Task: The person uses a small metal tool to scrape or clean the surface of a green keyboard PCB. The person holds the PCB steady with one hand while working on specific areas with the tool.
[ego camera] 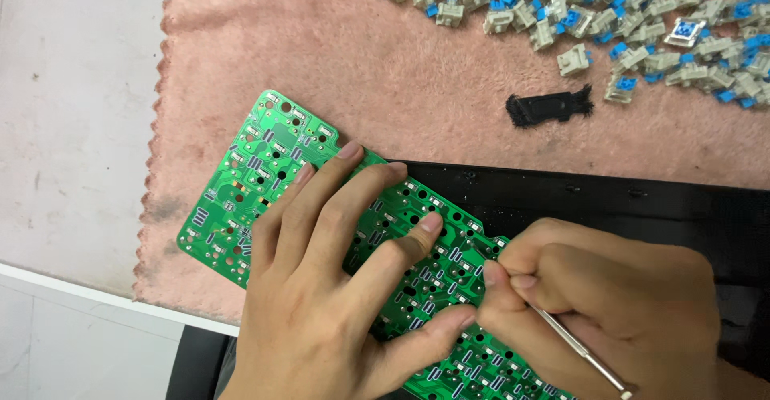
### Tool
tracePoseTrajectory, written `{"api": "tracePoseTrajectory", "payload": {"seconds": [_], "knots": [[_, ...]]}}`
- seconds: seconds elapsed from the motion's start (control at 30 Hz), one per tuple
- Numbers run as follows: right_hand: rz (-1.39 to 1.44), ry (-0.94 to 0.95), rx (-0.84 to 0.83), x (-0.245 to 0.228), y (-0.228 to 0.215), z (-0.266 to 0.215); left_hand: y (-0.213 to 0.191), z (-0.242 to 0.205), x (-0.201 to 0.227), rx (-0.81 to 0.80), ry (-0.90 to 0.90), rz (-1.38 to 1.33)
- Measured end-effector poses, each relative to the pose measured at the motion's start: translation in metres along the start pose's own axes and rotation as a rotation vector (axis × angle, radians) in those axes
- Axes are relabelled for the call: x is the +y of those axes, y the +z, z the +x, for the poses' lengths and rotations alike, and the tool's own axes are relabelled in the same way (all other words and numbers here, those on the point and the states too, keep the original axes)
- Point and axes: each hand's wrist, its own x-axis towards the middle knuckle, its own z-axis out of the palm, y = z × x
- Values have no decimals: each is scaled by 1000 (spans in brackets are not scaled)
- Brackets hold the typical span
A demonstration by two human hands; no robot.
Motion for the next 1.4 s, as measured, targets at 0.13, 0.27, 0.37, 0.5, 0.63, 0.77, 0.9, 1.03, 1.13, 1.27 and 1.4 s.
{"api": "tracePoseTrajectory", "payload": {"seconds": [0.13, 0.27, 0.37, 0.5, 0.63, 0.77, 0.9, 1.03, 1.13, 1.27, 1.4], "knots": [[31, -93, 2, 13, 1, -1, 1, 1, 0, 4, 13, 4], [-12, -110, 8, 13, 3, -1, 0, 1, 1, 8, 5, 1], [-103, -103, 6, 20, 5, -4, 0, 1, 1, 7, -2, -1], [-134, -87, -21, 19, 1, -5, 0, 2, 2, 9, -3, -2], [-18, -45, -11, 16, 3, -3, 1, 1, 1, 1, 1, 1], [-85, -154, -5, 17, 3, -2, 0, 2, 2, 3, -1, 1], [-63, -164, -5, 20, 3, -2, 0, 1, 1, -4, -3, 0], [-182, -109, 3, 15, 2, -3, 0, 2, 1, 10, 3, 6], [-20, -104, -23, 12, 1, 0, 0, 2, 1, 4, 1, -11], [-10, -92, -6, 14, 2, 0, 0, 2, 2, 5, -4, -1], [26, -55, -31, 7, 1, 1, -2, 1, 2, -17, -4, 1]]}}
